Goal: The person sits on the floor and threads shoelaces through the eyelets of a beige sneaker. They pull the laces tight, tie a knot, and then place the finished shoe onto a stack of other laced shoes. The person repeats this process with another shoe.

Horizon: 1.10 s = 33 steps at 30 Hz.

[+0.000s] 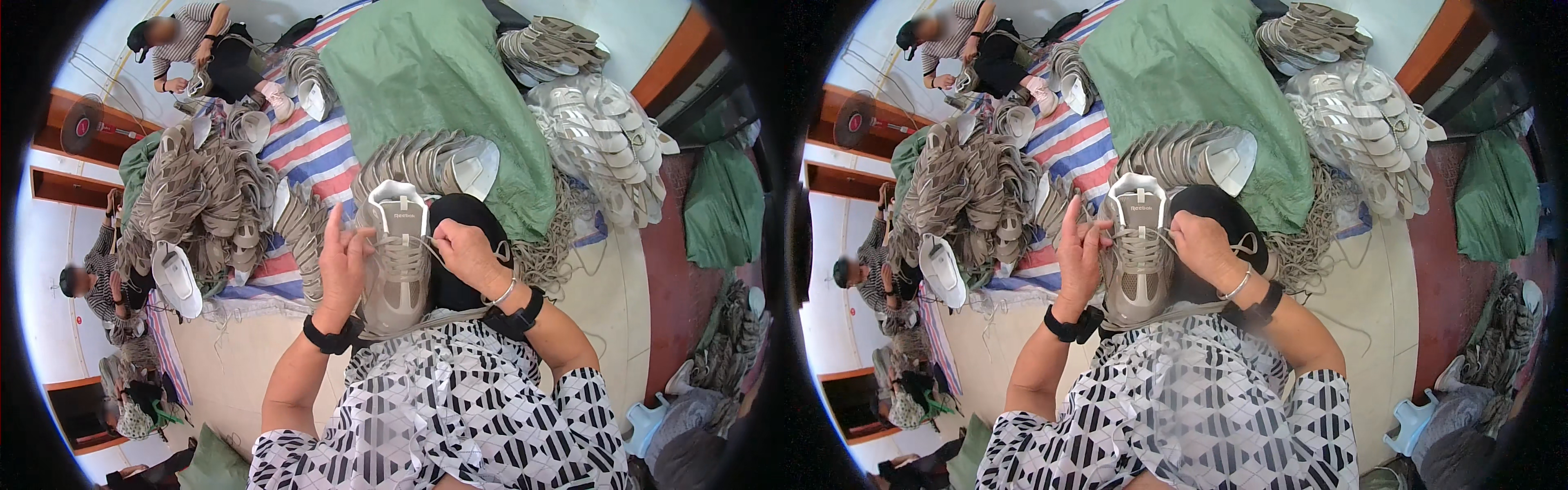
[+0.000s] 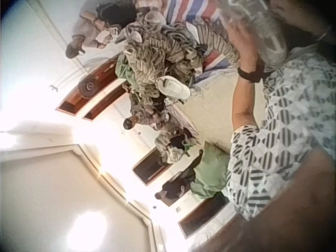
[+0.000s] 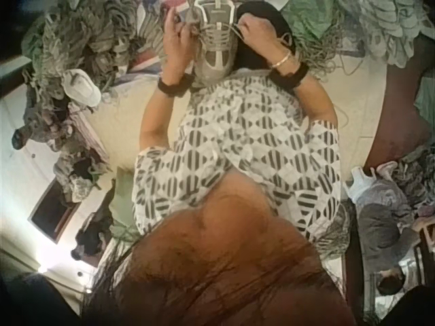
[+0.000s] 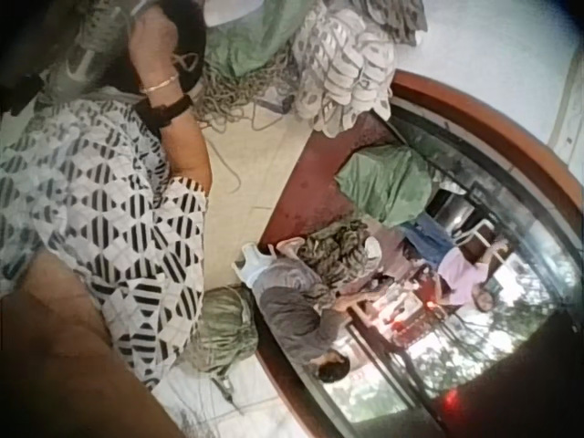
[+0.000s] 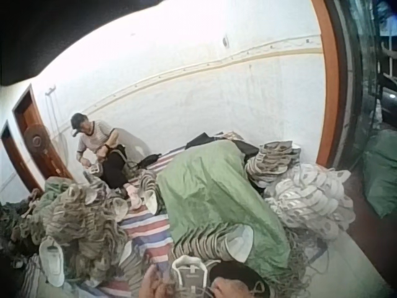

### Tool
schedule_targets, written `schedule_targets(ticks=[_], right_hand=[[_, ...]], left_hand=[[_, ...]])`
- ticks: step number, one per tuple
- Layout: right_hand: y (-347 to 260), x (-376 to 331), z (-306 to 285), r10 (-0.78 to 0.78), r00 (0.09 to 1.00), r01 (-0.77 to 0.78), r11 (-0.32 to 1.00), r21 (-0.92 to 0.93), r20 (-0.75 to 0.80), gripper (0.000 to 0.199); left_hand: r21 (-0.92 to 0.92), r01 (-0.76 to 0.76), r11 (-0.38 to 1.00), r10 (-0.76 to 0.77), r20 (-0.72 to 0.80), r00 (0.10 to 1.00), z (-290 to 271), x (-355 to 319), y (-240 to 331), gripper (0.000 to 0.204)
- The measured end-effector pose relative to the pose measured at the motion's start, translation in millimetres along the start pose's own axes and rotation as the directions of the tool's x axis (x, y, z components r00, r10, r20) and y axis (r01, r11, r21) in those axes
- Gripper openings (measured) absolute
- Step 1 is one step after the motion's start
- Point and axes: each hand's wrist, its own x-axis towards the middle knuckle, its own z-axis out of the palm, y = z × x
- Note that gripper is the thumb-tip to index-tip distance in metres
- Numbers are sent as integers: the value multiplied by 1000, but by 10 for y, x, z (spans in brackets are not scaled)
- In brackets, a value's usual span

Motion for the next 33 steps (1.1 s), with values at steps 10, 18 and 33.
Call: schedule_targets(ticks=[10,18,33], right_hand=[[-77,7,14,-268,956,291,922,-255,122,9],[-114,145,-222,-190,969,213,967,-140,160,11],[-186,587,-264,-109,766,406,846,-346,634,11]], left_hand=[[150,134,980,-170,259,951,-234,-48,-116,24],[277,-131,952,71,218,973,-184,79,-176,20],[515,-418,749,201,424,883,53,-7,93,23]])
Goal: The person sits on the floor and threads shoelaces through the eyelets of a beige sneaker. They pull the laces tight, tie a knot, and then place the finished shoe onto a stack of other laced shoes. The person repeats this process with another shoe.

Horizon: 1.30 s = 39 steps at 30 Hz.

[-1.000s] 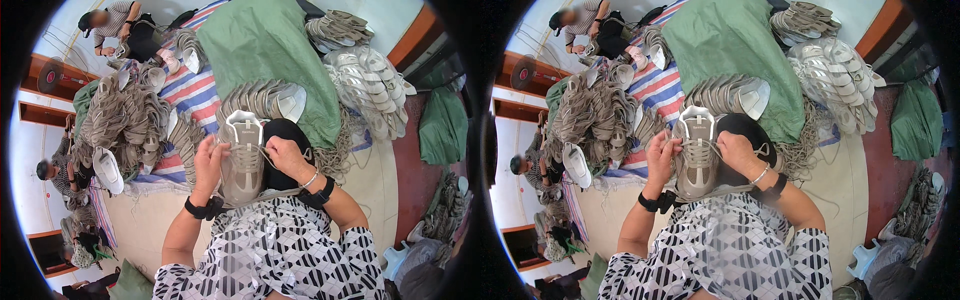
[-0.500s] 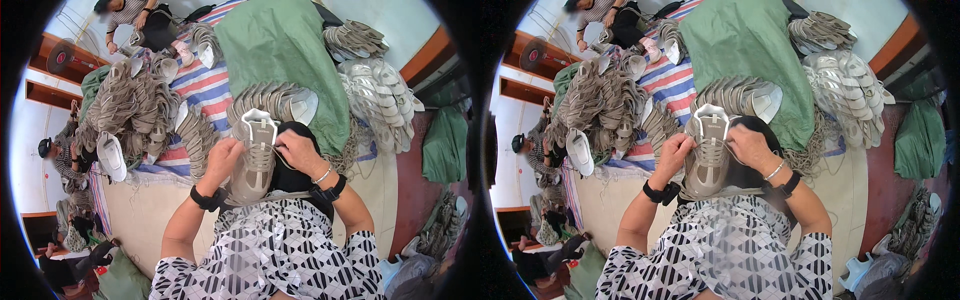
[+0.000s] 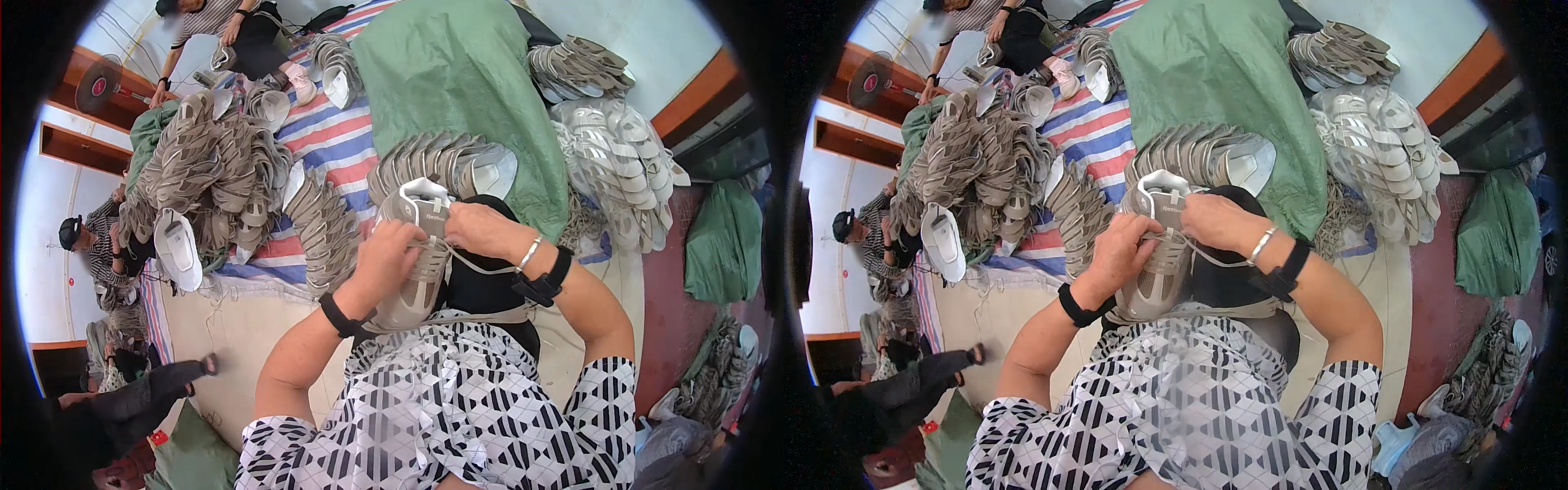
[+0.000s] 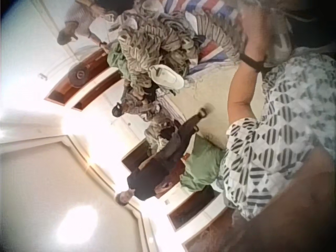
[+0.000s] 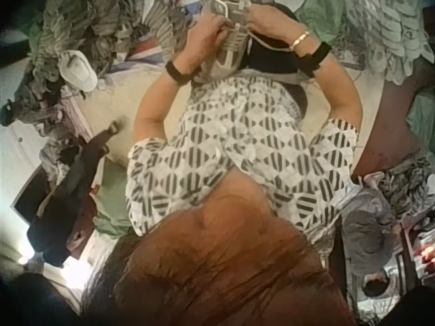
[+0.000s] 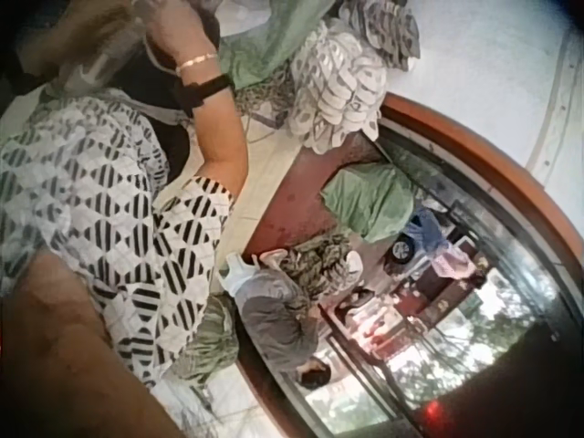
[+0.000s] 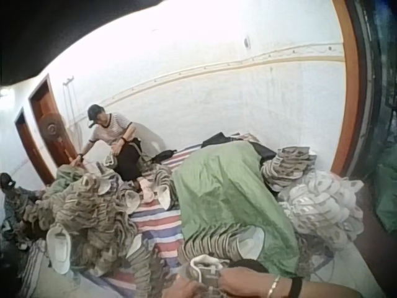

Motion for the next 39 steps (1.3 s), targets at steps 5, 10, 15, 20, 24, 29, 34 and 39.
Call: schedule_targets(ticks=[5,10,15,20,24,29,34,39], right_hand=[[-146,60,104,54,989,-63,996,-68,-136,15],[85,106,-55,392,834,150,517,843,-389,18],[28,-87,-166,558,829,-154,193,969,20,21],[-209,-221,247,271,873,-100,914,394,-406,13],[-331,-297,473,264,824,3,883,469,-501,13],[-424,-355,611,-35,756,60,998,16,-653,14],[-338,-400,543,-58,814,80,997,12,-578,17],[-265,-348,343,253,682,66,913,402,-686,7]], left_hand=[[112,-27,993,36,-78,996,18,-39,84,20],[221,-44,974,56,-45,997,27,67,46,14],[262,16,965,-20,11,1000,-15,150,57,15],[239,224,945,-268,172,948,-16,279,128,15],[128,111,986,-122,86,989,11,231,30,11],[58,30,998,-37,114,993,-43,267,-17,14],[157,-258,953,226,196,954,-96,403,50,25],[76,-334,940,311,218,925,-38,399,-66,29]])
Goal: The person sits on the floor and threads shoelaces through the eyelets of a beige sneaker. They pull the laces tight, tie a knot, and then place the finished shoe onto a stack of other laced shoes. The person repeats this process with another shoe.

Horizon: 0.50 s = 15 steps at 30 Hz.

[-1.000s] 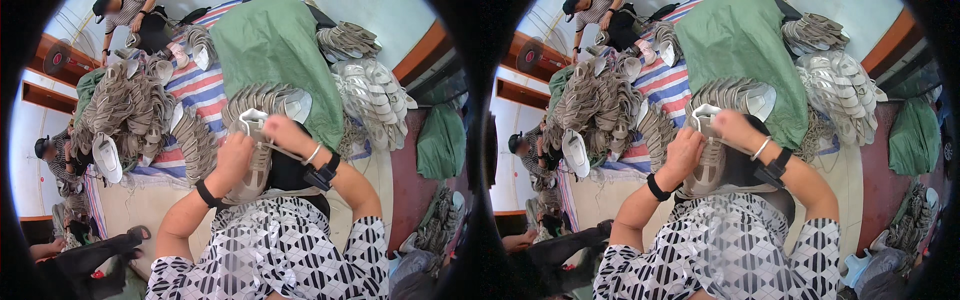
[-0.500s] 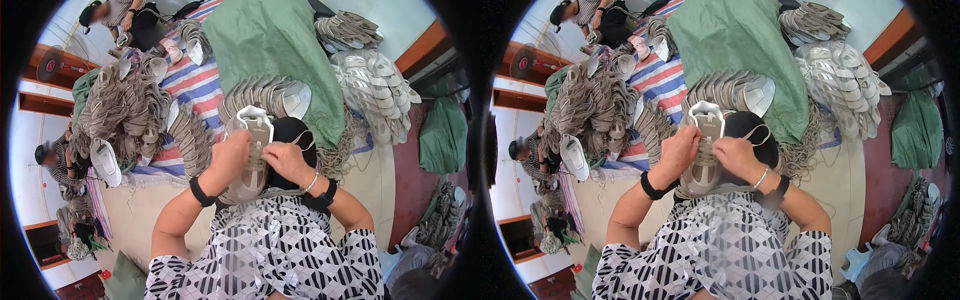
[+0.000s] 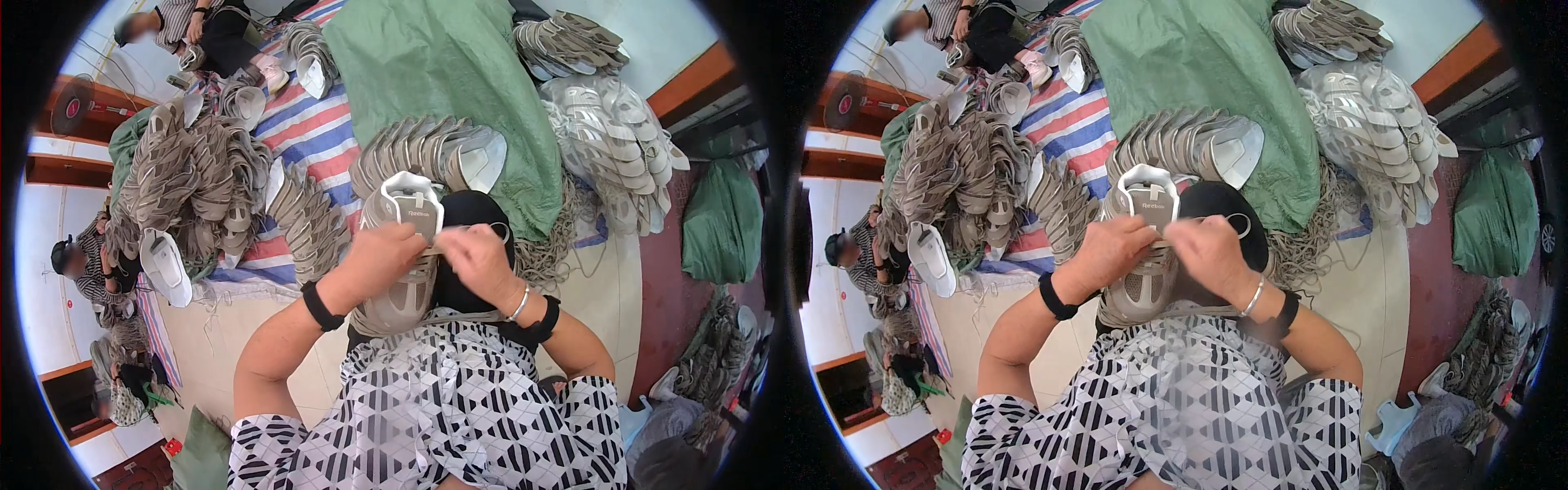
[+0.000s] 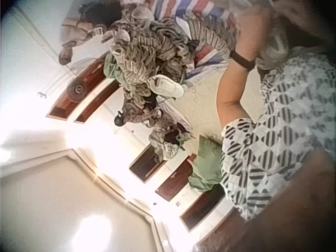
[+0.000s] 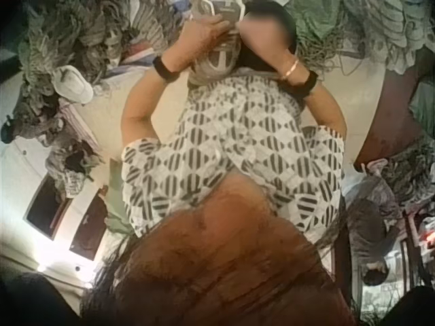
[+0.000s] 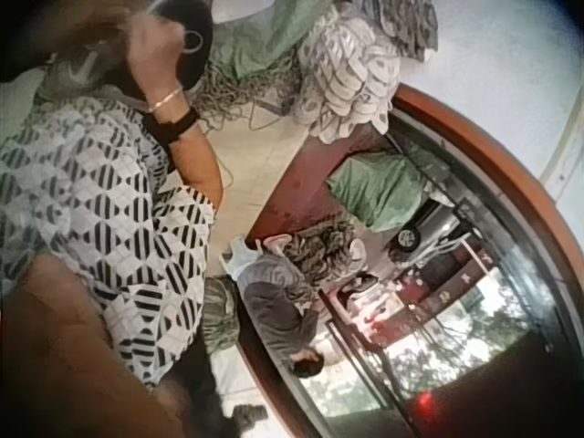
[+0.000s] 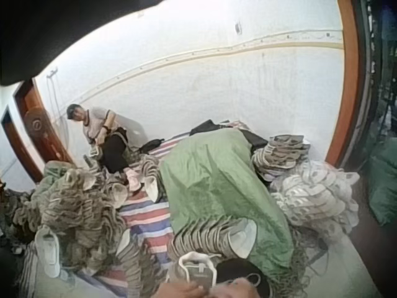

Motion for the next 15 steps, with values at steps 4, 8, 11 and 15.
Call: schedule_targets(ticks=[4,8,11,15], right_hand=[[105,149,41,96,979,-90,995,-42,180,9],[50,248,53,87,886,60,953,-298,456,13],[139,277,104,-10,863,163,952,-259,505,11],[222,333,33,362,553,-720,661,211,750,11]], left_hand=[[-103,17,995,-29,-117,993,77,-278,25,26],[-144,88,986,-113,-179,977,168,-428,75,25],[-186,88,979,-128,-215,968,213,-441,100,25],[-180,175,968,-208,-182,961,236,-483,136,19]])
